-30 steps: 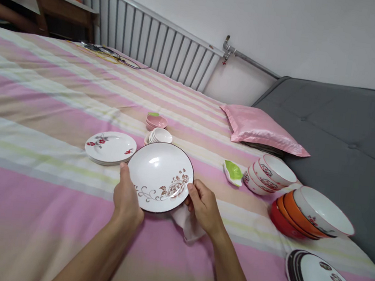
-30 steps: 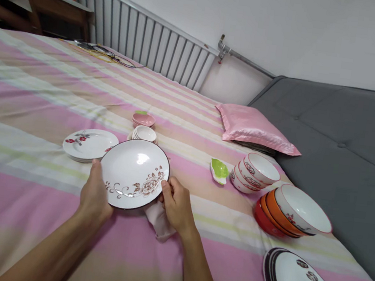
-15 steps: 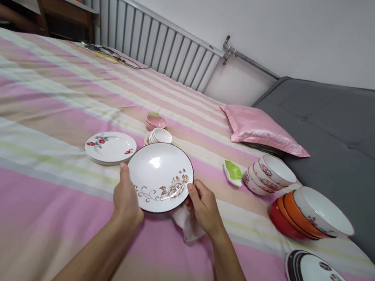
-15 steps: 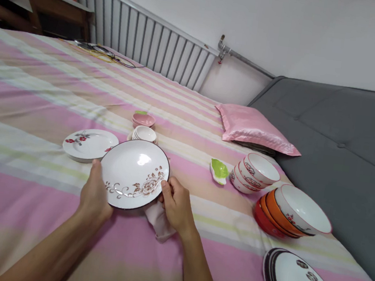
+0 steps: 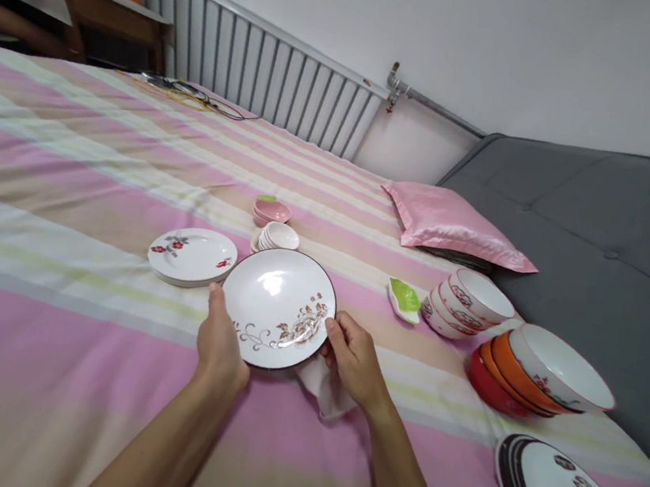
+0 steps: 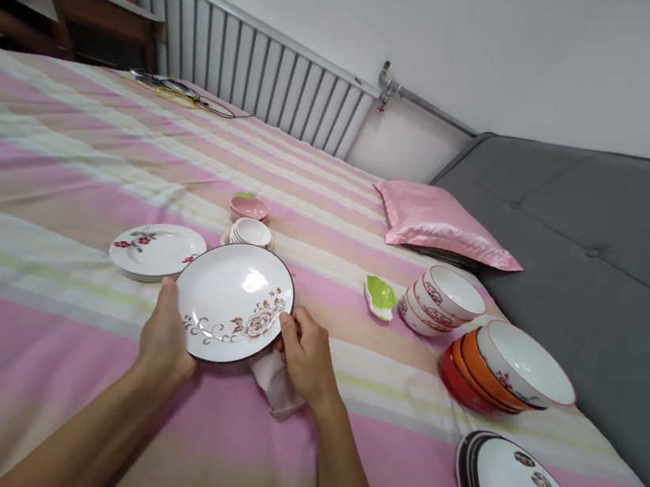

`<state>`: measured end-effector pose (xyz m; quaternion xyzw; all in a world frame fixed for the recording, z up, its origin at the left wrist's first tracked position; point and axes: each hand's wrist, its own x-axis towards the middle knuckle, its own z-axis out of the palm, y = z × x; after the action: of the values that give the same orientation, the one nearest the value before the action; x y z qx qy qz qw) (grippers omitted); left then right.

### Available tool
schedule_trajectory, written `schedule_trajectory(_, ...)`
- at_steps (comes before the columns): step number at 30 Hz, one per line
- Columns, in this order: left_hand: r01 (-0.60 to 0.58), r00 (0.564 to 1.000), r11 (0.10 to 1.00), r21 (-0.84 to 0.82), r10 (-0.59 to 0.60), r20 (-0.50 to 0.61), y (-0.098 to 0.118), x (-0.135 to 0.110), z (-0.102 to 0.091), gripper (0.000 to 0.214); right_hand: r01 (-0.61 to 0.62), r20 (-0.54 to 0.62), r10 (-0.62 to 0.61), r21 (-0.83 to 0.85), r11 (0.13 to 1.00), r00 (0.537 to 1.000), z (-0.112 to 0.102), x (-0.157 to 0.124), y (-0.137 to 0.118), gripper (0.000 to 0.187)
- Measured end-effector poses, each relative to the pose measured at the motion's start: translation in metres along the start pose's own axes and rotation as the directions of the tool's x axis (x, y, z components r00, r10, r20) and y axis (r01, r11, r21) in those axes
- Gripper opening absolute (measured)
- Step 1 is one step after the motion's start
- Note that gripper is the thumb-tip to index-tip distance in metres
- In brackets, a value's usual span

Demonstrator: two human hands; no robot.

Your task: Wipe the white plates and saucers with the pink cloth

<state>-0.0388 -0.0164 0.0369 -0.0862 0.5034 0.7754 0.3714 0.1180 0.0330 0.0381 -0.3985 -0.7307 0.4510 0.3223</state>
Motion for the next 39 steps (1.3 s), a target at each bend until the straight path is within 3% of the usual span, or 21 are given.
schedule_trajectory(39, 0.009, 0.996, 0.995, -0.097, 0.000, 0.085, -0.0018, 0.0033, 0.0003, 0.051, 0.017, -0.006, -0.017, 0.040, 0.999, 1.000, 0.0012, -0.0018, -0.0028, 0.033)
